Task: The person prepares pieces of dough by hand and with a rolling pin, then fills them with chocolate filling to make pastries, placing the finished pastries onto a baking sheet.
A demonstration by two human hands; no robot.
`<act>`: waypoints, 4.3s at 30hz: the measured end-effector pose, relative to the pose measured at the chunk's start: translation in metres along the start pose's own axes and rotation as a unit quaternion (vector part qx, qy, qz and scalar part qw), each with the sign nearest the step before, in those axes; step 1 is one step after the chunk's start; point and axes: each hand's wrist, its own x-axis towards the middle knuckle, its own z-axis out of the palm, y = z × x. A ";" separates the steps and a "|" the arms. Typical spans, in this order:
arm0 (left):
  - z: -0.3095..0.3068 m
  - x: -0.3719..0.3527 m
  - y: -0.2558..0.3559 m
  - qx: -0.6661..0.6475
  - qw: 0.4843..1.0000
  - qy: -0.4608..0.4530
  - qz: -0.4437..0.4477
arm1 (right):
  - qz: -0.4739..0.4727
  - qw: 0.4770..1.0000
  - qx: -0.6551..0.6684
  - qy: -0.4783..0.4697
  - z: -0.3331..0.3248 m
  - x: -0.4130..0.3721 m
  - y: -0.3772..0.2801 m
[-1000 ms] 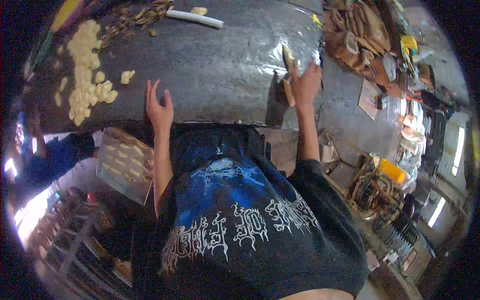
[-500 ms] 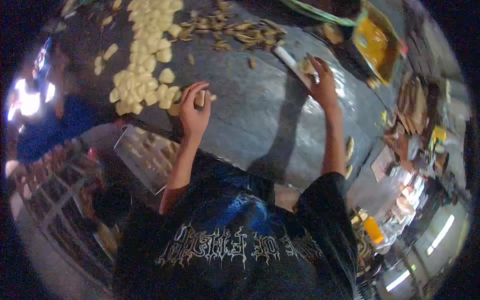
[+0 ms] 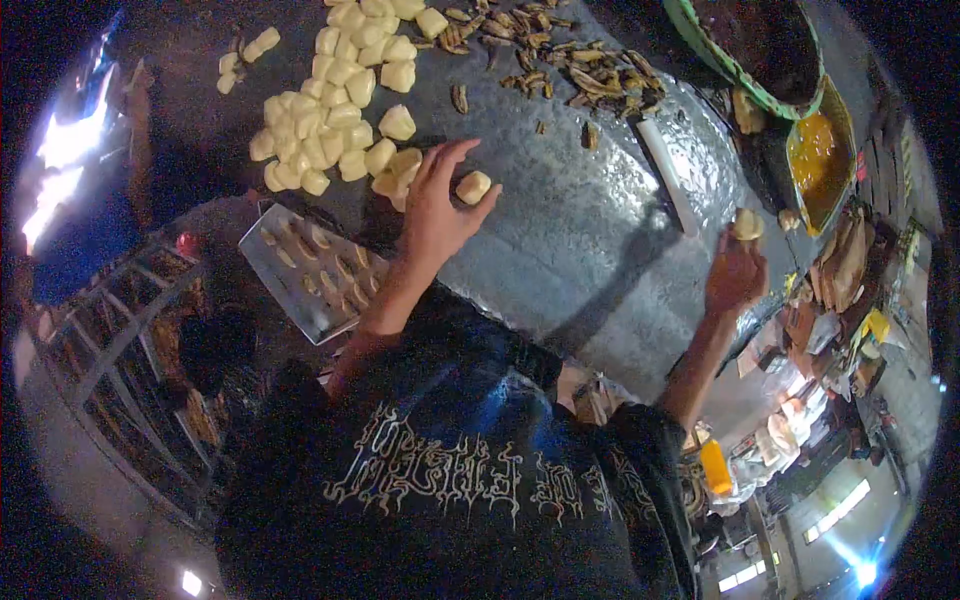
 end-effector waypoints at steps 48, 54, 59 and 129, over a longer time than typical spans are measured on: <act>0.029 0.025 0.126 -0.147 0.934 0.089 0.313 | -0.040 0.950 0.291 -0.107 -0.143 0.123 -0.172; 0.033 0.086 0.052 -0.082 0.985 -0.010 0.153 | -0.196 0.966 -0.166 -0.028 -0.003 0.372 -0.131; 0.044 0.123 0.029 -0.098 0.990 -0.052 0.087 | -0.239 0.925 -0.288 -0.070 0.092 0.425 -0.126; -0.047 0.015 0.023 -0.801 0.572 0.069 -0.162 | -0.026 0.903 0.395 -0.166 0.053 0.005 -0.246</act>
